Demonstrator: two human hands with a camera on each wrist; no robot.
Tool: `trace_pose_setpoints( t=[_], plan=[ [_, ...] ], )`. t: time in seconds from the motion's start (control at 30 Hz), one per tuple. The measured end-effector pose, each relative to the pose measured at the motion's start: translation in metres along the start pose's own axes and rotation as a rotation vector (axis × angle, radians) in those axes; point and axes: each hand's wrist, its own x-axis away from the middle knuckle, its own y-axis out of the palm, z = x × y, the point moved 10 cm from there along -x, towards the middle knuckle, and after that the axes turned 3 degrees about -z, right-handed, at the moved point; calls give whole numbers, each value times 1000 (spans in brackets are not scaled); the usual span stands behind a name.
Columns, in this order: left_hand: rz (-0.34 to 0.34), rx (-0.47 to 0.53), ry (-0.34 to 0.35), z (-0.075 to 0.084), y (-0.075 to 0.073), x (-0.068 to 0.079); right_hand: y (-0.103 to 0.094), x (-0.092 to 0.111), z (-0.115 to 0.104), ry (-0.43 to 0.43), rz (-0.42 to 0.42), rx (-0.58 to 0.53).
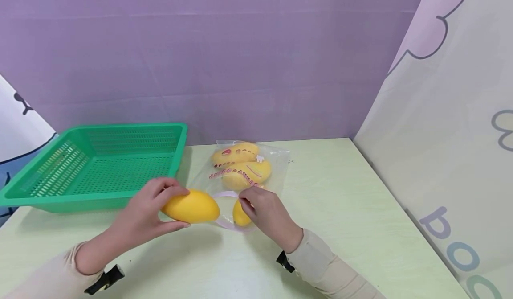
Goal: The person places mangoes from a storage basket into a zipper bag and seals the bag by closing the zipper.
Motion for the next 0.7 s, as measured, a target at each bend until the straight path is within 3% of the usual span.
trace_pose_setpoints(
  t=[0.23, 0.37, 0.7],
  plan=[
    [-52, -22, -1, 12, 21, 1, -1, 1, -1, -15, 25, 2],
    [-83, -47, 31, 24, 33, 0, -1, 1, -1, -20, 34, -7],
    [-102, -76, 49, 41, 56, -4, -1, 1, 0, -9, 19, -9]
  ],
)
